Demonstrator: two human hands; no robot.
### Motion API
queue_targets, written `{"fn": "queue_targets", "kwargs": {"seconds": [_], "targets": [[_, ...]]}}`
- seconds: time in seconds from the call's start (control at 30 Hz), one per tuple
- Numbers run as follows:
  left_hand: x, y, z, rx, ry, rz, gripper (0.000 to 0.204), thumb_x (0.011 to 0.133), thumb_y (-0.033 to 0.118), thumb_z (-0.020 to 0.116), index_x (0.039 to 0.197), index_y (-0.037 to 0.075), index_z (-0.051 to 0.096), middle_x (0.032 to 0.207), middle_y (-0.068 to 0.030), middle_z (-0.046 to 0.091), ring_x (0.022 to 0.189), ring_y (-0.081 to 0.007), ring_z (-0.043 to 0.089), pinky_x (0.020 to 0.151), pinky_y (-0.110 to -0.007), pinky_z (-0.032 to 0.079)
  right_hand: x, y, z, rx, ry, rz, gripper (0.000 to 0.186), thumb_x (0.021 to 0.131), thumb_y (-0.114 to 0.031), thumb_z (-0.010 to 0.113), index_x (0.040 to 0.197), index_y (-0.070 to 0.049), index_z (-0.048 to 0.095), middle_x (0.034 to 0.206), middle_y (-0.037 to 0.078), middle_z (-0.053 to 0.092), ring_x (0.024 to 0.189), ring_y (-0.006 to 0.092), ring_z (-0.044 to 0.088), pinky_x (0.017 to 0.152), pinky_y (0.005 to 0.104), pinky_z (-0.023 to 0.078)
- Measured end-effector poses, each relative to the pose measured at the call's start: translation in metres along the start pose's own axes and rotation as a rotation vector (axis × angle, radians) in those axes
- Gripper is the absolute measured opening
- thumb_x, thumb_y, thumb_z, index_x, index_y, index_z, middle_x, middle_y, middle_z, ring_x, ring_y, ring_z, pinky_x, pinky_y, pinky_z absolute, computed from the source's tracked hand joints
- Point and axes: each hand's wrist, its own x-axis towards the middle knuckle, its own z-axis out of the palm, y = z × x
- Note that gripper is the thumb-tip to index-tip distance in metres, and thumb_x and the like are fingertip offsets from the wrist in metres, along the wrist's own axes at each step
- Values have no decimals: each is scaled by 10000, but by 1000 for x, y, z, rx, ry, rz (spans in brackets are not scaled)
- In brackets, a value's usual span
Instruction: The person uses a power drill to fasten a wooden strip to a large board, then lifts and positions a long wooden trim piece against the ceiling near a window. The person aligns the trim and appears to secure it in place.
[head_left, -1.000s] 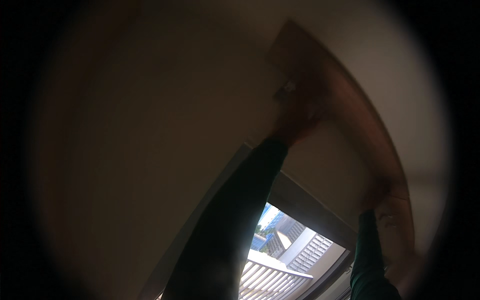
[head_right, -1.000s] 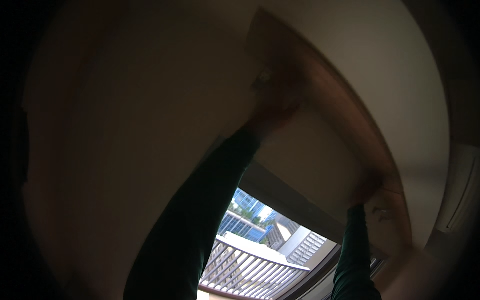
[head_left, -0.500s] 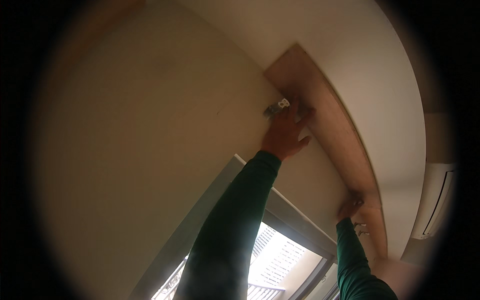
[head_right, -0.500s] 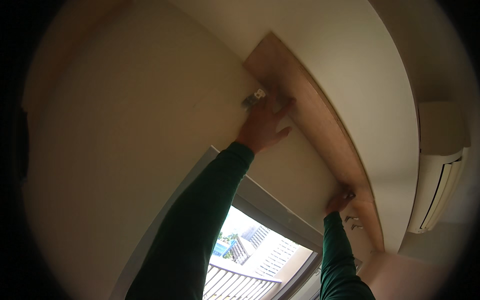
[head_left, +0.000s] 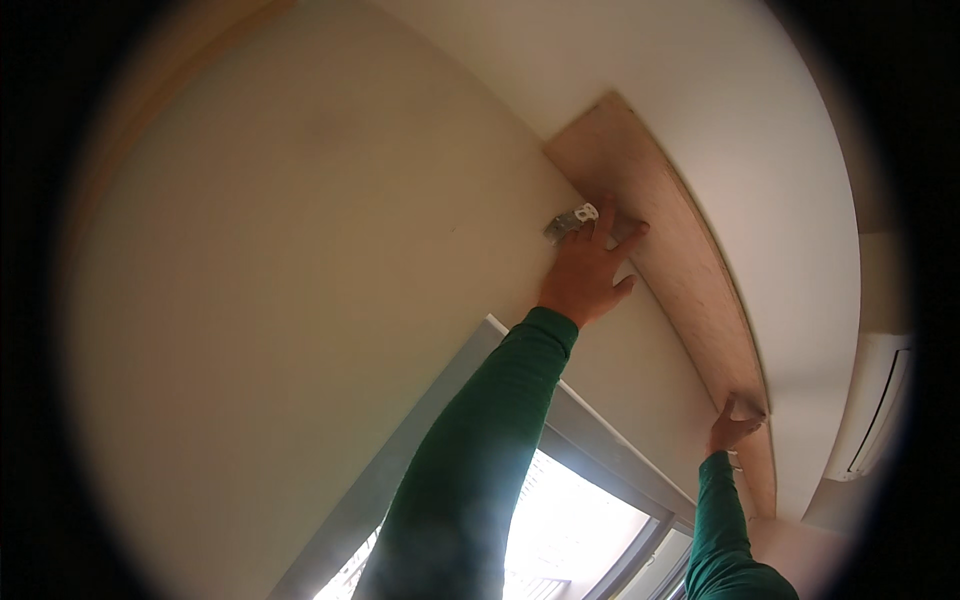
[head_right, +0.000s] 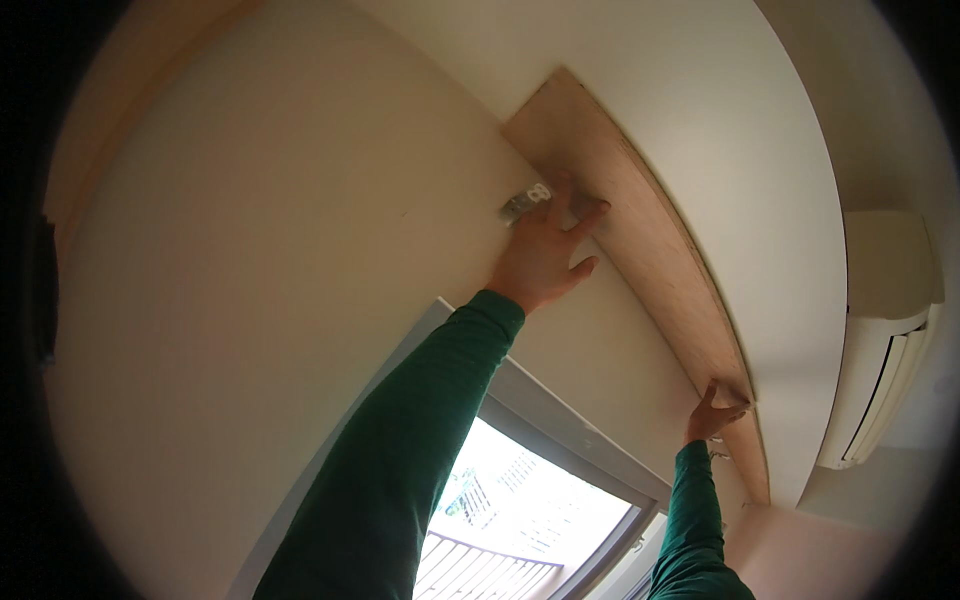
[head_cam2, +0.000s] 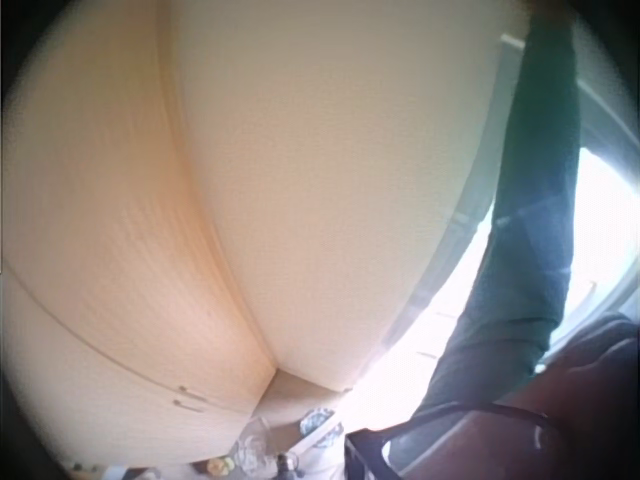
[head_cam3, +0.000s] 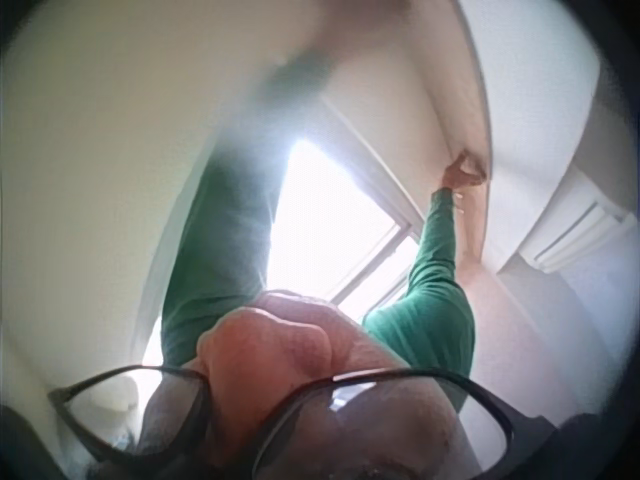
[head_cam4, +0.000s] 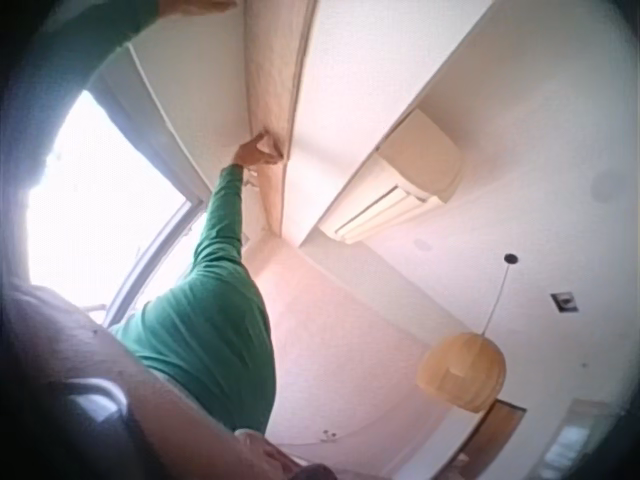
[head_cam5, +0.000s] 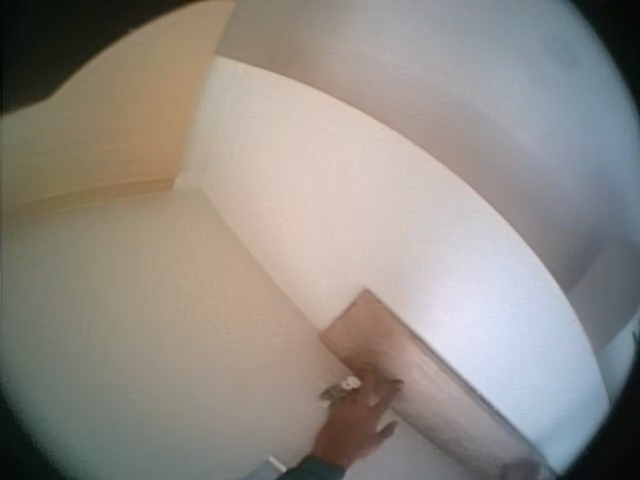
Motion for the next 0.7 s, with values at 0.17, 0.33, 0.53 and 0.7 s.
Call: {"fn": "queue_targets", "kwargs": {"seconds": [0.17, 0.33, 0.53, 0.7], "targets": [[3, -3, -1, 38, -6, 7, 708, 929, 369, 726, 1571, 239, 460, 1649, -288, 210, 1301, -436, 517, 1095, -510, 444, 4, -8, -12, -22, 41, -174, 1178, 880, -603, 756, 1641, 3, 93, 1663, 313, 169, 1557, 466, 149, 1248, 580, 245], [6, -4, -5, -5, 14, 1, 698, 929, 355, 724, 1567, 237, 468, 1653, -273, 213, 1284, -427, 525, 1095, -499, 438, 18, -10, -17, -104, 29, -314, 1100, 876, -587, 767, 1614, 8, 210, 1617, 291, 300, 1516, 468, 245, 1228, 582, 286], [11, -7, -7, 7, -20, -22, 698, 918, 331, 737, 1560, 233, 483, 1650, -266, 227, 1303, -428, 508, 1101, -503, 429, 9, -27, -20, -208, 9, -174, 1023, 883, -579, 761, 1570, 18, 294, 1561, 286, 376, 1503, 465, 267, 1214, 583, 304], [14, -6, -4, 28, 36, -5, 671, 909, 319, 745, 1532, 226, 514, 1632, -283, 251, 1251, -437, 549, 1062, -506, 463, 42, -2, -39, -314, 40, -379, 945, 894, -561, 754, 1515, 37, 368, 1533, 292, 410, 1440, 456, 381, 1188, 571, 352]]}}
